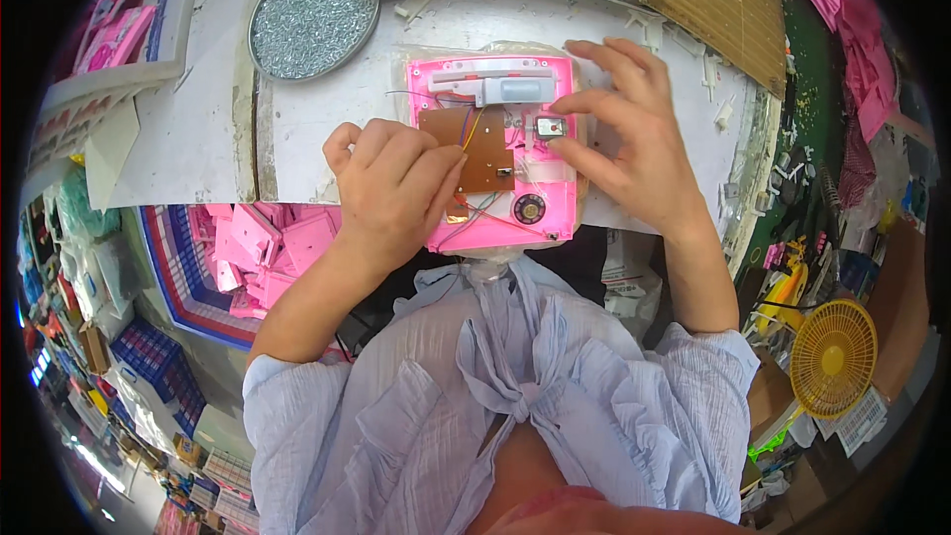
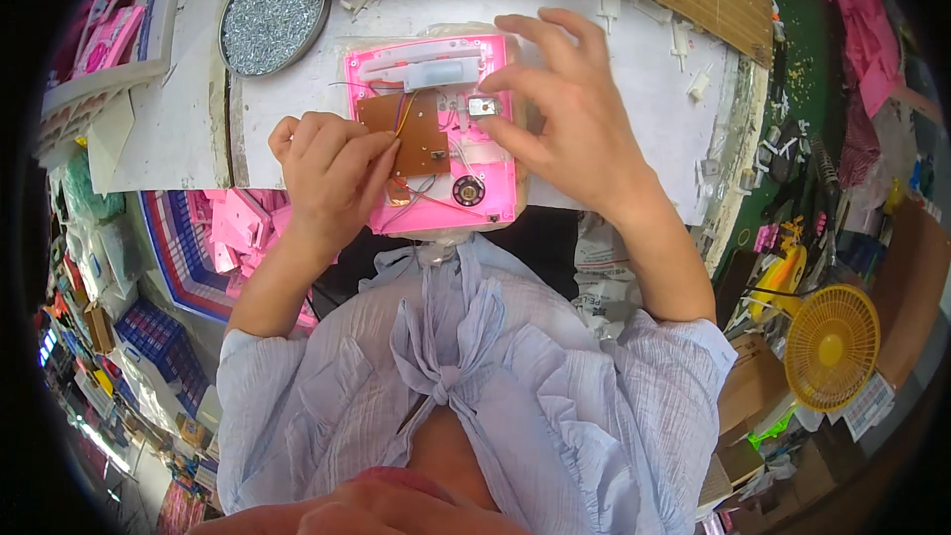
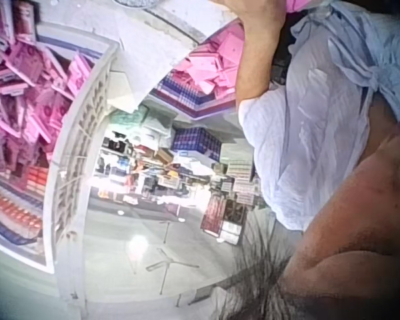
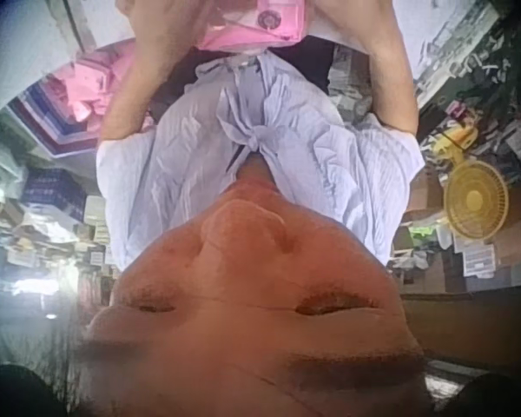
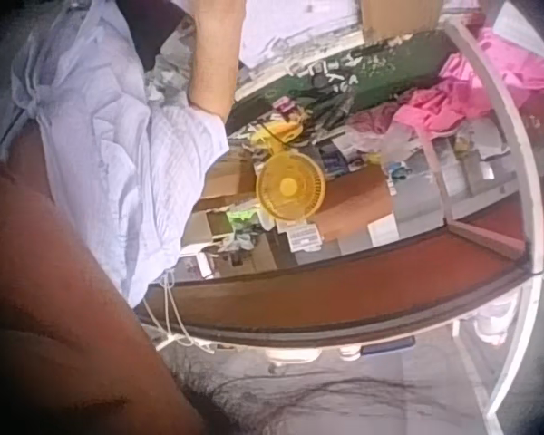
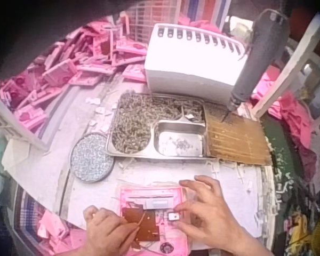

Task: Assembling internal electronic components and soldering wires for a pink toy device.

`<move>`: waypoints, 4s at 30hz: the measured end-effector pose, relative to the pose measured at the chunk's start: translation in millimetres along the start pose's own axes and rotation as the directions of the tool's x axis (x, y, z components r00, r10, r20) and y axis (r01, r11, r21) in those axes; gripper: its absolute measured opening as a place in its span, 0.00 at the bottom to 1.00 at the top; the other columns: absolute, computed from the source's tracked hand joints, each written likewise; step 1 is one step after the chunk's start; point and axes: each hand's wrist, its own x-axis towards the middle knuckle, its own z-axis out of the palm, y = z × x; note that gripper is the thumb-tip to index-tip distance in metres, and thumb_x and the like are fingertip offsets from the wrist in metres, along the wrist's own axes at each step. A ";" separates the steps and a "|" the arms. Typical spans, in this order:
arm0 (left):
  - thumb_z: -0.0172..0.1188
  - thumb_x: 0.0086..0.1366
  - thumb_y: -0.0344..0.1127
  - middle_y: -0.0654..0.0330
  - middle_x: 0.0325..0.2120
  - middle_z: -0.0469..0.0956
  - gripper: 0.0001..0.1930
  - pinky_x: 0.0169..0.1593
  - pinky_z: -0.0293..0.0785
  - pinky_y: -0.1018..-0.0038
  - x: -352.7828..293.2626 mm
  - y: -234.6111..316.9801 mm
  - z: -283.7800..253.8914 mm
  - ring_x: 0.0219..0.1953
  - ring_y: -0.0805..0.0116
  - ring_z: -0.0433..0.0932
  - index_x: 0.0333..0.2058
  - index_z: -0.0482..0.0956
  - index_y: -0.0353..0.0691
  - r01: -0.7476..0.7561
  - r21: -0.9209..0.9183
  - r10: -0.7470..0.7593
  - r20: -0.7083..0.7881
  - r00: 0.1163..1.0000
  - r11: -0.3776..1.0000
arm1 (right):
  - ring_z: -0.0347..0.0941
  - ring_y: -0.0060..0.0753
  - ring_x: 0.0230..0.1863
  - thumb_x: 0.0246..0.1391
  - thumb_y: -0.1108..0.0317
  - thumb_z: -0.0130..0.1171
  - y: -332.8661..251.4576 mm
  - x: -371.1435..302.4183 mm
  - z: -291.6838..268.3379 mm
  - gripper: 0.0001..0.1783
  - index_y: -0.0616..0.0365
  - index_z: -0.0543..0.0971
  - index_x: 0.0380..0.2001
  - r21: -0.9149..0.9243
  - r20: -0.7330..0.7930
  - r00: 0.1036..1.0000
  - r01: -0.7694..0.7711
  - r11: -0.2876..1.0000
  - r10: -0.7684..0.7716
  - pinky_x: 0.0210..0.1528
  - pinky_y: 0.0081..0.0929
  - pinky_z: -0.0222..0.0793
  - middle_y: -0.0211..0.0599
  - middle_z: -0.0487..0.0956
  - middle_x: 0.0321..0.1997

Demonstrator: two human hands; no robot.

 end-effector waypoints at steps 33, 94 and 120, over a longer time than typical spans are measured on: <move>0.76 0.47 0.33 0.70 0.27 0.75 0.13 0.45 0.57 0.63 1.0 -24.3 -9.1 0.30 0.69 0.74 0.32 0.82 0.49 -0.164 0.073 0.169 -0.083 0.982 0.984 | 0.70 0.53 0.63 0.39 0.73 0.71 -31.9 68.7 53.7 0.09 0.58 0.83 0.28 -0.064 -0.097 0.904 0.411 0.909 -0.416 0.52 0.44 0.75 0.35 0.82 0.54; 0.74 0.49 0.35 0.65 0.40 0.76 0.07 0.50 0.59 0.59 67.7 28.3 34.1 0.46 0.60 0.71 0.29 0.87 0.49 0.029 -0.131 -0.023 0.049 0.999 0.991 | 0.79 0.35 0.39 0.73 0.52 0.49 131.9 -242.3 -164.1 0.26 0.58 0.71 0.64 0.684 -0.702 -0.078 -0.348 0.641 0.708 0.50 0.33 0.76 0.48 0.83 0.47; 0.76 0.48 0.33 0.62 0.41 0.75 0.11 0.48 0.62 0.65 69.8 25.6 31.6 0.42 0.61 0.71 0.32 0.88 0.49 -0.041 -0.074 0.050 0.124 0.991 0.996 | 0.63 0.23 0.21 0.51 0.71 0.72 3.0 -98.7 6.4 0.14 0.62 0.81 0.41 0.606 -0.348 0.894 -0.016 0.795 0.282 0.24 0.22 0.55 0.31 0.73 0.23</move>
